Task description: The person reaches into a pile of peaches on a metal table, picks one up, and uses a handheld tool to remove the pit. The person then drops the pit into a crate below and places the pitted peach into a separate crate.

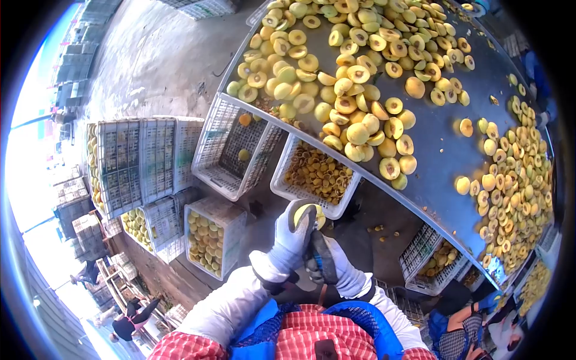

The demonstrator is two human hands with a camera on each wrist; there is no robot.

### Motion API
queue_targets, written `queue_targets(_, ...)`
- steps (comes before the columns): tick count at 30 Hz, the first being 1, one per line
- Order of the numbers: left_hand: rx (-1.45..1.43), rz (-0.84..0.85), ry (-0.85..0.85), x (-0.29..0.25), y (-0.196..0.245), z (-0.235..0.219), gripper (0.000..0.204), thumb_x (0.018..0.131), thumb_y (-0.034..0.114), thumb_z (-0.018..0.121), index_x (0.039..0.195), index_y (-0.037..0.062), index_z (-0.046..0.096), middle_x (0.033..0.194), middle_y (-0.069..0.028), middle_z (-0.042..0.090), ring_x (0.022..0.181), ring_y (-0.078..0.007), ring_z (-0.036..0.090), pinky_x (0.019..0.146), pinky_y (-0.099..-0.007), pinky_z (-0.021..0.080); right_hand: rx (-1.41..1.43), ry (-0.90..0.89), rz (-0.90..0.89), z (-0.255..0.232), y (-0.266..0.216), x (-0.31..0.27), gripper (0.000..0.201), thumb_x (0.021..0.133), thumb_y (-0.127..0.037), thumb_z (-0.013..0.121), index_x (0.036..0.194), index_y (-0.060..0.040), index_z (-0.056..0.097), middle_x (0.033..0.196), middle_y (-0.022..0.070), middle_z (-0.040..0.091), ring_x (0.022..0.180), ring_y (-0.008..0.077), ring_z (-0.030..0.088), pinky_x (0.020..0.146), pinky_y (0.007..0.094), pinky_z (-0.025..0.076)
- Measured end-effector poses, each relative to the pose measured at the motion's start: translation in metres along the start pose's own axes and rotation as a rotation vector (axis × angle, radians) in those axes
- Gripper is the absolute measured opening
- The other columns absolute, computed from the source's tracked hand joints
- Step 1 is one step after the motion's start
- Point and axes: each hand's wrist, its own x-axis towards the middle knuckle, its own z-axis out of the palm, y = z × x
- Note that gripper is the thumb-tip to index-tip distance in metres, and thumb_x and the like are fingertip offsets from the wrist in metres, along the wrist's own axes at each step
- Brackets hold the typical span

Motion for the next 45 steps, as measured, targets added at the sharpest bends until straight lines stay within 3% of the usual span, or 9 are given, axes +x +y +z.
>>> queue_targets(7, -0.605, -0.324, -0.260, 0.006, -0.037, -0.074, 0.032, 0.093, 0.033, 0.053, 0.097, 0.0023, 0.060, 0.087, -0.0044, 0.061, 0.080, -0.0118, 0.057, 0.073, -0.0272, 0.046, 0.858, -0.438, 0.252, 0.033, 0.046, 0.057, 0.045, 0.097, -0.048, 0.038, 0.080, -0.0072, 0.044, 0.057, 0.0008, 0.039, 0.042, 0.0084, 0.038, 0.033, 0.0196, 0.032)
queue_targets(12, 0.141, 0.058, -0.375, 0.043, -0.055, -0.147, 0.025, 0.090, 0.024, 0.057, 0.099, 0.0018, 0.063, 0.084, -0.0063, 0.065, 0.076, -0.0127, 0.060, 0.069, -0.0284, 0.050, 0.835, -0.266, 0.382, 0.048, 0.058, 0.103, 0.048, 0.096, -0.050, 0.038, 0.083, -0.0045, 0.047, 0.057, 0.0003, 0.038, 0.042, 0.0078, 0.036, 0.033, 0.0199, 0.031)
queue_targets(22, -1.344, -0.668, 0.103, 0.101, -0.148, -0.232, 0.032, 0.095, 0.034, 0.050, 0.096, 0.0030, 0.058, 0.084, -0.0081, 0.061, 0.078, -0.0196, 0.061, 0.073, -0.0306, 0.051, 0.916, -0.464, -0.159, 0.051, 0.082, 0.224, 0.038, 0.094, -0.048, 0.046, 0.078, -0.0139, 0.045, 0.056, -0.0046, 0.037, 0.040, 0.0045, 0.035, 0.035, 0.0214, 0.036)
queue_targets(24, -0.703, -0.398, 0.191, 0.129, -0.186, -0.265, 0.038, 0.094, 0.042, 0.050, 0.108, 0.0068, 0.055, 0.092, -0.0101, 0.060, 0.078, -0.0186, 0.060, 0.069, -0.0326, 0.051, 0.793, -0.222, -0.141, 0.017, 0.063, 0.230, 0.042, 0.092, -0.051, 0.047, 0.078, -0.0120, 0.047, 0.061, -0.0043, 0.042, 0.052, 0.0076, 0.043, 0.046, 0.0261, 0.040)
queue_targets(28, -0.747, -0.689, 0.294, 0.191, -0.186, -0.326, 0.037, 0.086, 0.027, 0.068, 0.115, 0.0117, 0.051, 0.089, -0.0013, 0.055, 0.066, -0.0107, 0.053, 0.056, -0.0260, 0.046, 0.616, 0.594, -0.132, -0.079, 0.035, 0.268, 0.043, 0.087, -0.054, 0.055, 0.079, -0.0115, 0.056, 0.056, -0.0042, 0.040, 0.047, 0.0101, 0.039, 0.042, 0.0262, 0.033)
queue_targets(32, -0.700, -0.475, 0.238, 0.162, -0.261, -0.382, 0.039, 0.087, 0.021, 0.067, 0.120, 0.0075, 0.051, 0.103, -0.0058, 0.060, 0.083, -0.0147, 0.059, 0.069, -0.0278, 0.051, -0.074, 1.106, -0.280, -0.116, 0.017, 0.285, 0.039, 0.084, -0.051, 0.060, 0.075, -0.0144, 0.053, 0.057, -0.0018, 0.046, 0.043, 0.0157, 0.042, 0.040, 0.0302, 0.034)
queue_targets(42, -0.101, 0.081, 0.477, 0.116, -0.081, -0.620, 0.033, 0.082, 0.008, 0.067, 0.114, 0.0012, 0.058, 0.101, -0.0101, 0.064, 0.089, -0.0178, 0.063, 0.077, -0.0290, 0.050, -1.001, 1.158, -0.861, 0.073, -0.146, 0.372, 0.043, 0.081, -0.038, 0.070, 0.107, -0.0086, 0.054, 0.079, 0.0011, 0.057, 0.068, 0.0114, 0.054, 0.059, 0.0255, 0.045)
queue_targets(43, 0.120, 0.144, 0.481, 0.116, -0.048, -0.642, 0.032, 0.084, -0.003, 0.058, 0.116, -0.0018, 0.056, 0.106, -0.0110, 0.062, 0.096, -0.0163, 0.061, 0.086, -0.0277, 0.047, -1.167, 1.408, -0.877, -0.006, -0.194, 0.364, 0.056, 0.080, -0.039, 0.071, 0.118, -0.0063, 0.047, 0.088, 0.0008, 0.057, 0.074, 0.0102, 0.053, 0.062, 0.0251, 0.045)
queue_targets(45, 0.161, 0.259, 0.551, 0.123, -0.008, -0.670, 0.033, 0.081, -0.003, 0.060, 0.114, -0.0021, 0.057, 0.105, -0.0121, 0.062, 0.097, -0.0192, 0.061, 0.085, -0.0289, 0.048, -1.101, 1.423, -0.517, 0.117, -0.179, 0.386, 0.064, 0.082, -0.035, 0.071, 0.128, -0.0033, 0.040, 0.092, 0.0055, 0.058, 0.079, 0.0166, 0.055, 0.066, 0.0325, 0.047)
